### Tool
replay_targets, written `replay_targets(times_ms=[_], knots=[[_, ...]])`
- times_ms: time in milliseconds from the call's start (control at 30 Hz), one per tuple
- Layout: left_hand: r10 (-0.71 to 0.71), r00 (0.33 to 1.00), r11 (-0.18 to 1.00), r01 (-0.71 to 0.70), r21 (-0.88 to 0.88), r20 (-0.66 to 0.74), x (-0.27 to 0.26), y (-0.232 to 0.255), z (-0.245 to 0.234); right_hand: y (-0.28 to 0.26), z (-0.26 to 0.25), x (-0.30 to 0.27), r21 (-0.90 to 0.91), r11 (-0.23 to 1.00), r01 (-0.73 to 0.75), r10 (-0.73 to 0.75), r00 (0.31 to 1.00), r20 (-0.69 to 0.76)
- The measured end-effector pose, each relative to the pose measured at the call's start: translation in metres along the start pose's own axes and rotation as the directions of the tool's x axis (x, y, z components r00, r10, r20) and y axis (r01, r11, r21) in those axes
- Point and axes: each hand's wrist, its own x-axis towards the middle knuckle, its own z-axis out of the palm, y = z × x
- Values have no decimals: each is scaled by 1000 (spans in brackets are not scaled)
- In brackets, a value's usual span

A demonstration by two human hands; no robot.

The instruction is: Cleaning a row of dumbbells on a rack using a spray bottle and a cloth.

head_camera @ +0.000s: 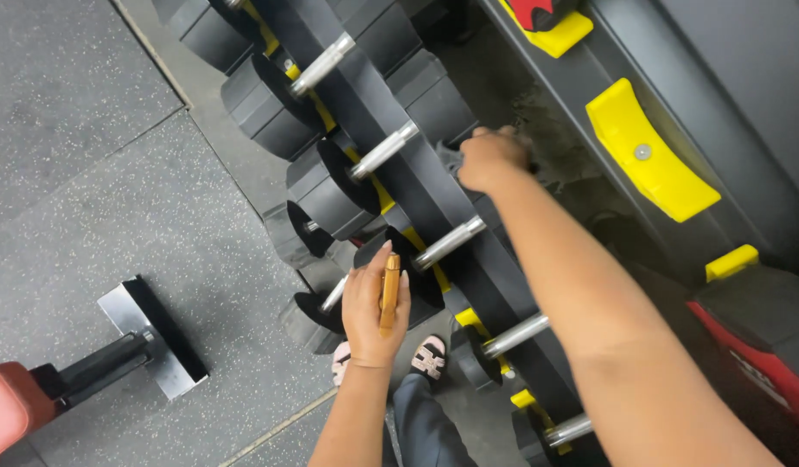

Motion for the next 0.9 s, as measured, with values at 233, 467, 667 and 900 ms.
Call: replay_targets(times_ms=[233, 467, 667, 900], knots=[[61, 998, 998, -61, 6, 6, 14, 1, -5, 114, 77, -3, 672, 737, 74, 100, 971, -216], [54, 994, 998, -57, 23, 93, 19, 2, -4, 111, 88, -63, 611, 782, 125, 218, 863, -456], [75, 993, 996, -80, 50, 94, 11, 1, 0, 122, 102, 31, 824, 539, 175, 163, 938, -306], [35, 999, 999, -36, 34, 23, -2, -6, -5, 141, 113, 29, 761, 644, -77, 260, 958, -122]])
